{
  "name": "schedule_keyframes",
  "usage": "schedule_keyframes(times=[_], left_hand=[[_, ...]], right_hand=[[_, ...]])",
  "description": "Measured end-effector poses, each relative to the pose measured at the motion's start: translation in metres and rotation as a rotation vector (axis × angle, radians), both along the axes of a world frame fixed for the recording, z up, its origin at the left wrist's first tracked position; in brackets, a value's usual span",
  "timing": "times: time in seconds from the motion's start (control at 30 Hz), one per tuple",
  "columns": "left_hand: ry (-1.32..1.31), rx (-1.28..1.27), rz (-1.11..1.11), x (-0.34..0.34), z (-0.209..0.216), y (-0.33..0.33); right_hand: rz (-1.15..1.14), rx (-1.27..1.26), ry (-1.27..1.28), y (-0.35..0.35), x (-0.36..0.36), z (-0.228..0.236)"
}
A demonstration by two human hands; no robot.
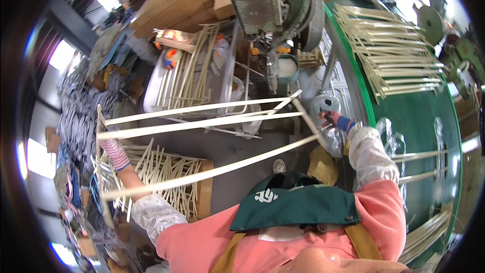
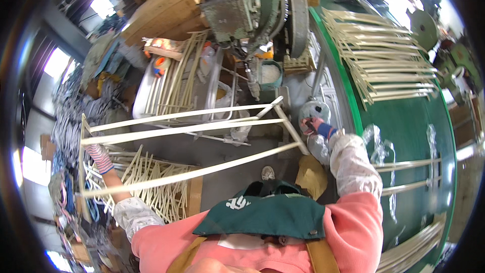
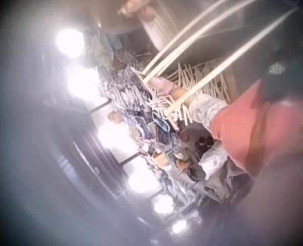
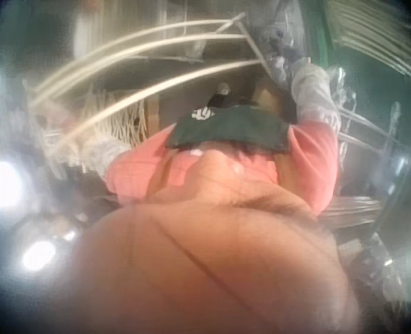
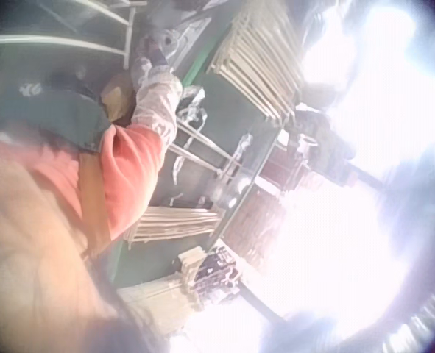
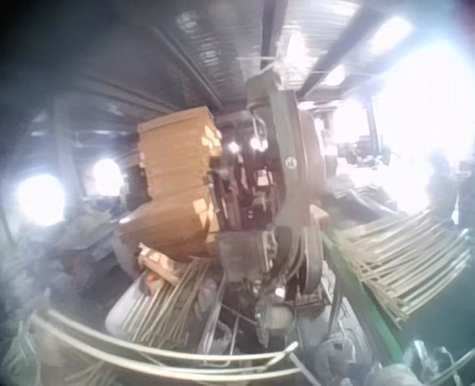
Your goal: The person assembles small wooden frames by joining two sticks with a crossbar using a press machine. They pick sticks from a green table, position them under the press, and place the finished frames back on the table.
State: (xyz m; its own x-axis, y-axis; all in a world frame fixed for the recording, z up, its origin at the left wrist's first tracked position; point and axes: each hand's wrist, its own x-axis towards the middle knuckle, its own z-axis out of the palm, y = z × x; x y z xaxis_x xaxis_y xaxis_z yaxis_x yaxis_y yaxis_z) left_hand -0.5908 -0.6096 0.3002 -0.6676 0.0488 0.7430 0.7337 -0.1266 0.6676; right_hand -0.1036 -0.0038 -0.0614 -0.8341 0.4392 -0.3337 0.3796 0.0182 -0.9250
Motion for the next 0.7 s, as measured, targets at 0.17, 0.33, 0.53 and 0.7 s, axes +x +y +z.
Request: schedule_keyframes(times=[0.17,0.33,0.53,0.7], left_hand=[[-0.433,-0.136,0.157,0.044,-0.091,-0.076],[-0.980,0.067,0.321,0.143,-0.184,-0.034],[-0.868,-0.978,0.237,0.188,-0.227,-0.013],[-0.574,-0.648,-0.705,0.216,-0.207,0.118]], right_hand=[[-0.092,-0.330,0.870,-0.016,-0.044,-0.021],[-0.166,-0.539,0.823,-0.028,-0.010,0.092],[-0.268,-0.348,0.411,-0.082,0.013,0.203],[0.016,0.242,0.445,-0.122,-0.023,0.205]])
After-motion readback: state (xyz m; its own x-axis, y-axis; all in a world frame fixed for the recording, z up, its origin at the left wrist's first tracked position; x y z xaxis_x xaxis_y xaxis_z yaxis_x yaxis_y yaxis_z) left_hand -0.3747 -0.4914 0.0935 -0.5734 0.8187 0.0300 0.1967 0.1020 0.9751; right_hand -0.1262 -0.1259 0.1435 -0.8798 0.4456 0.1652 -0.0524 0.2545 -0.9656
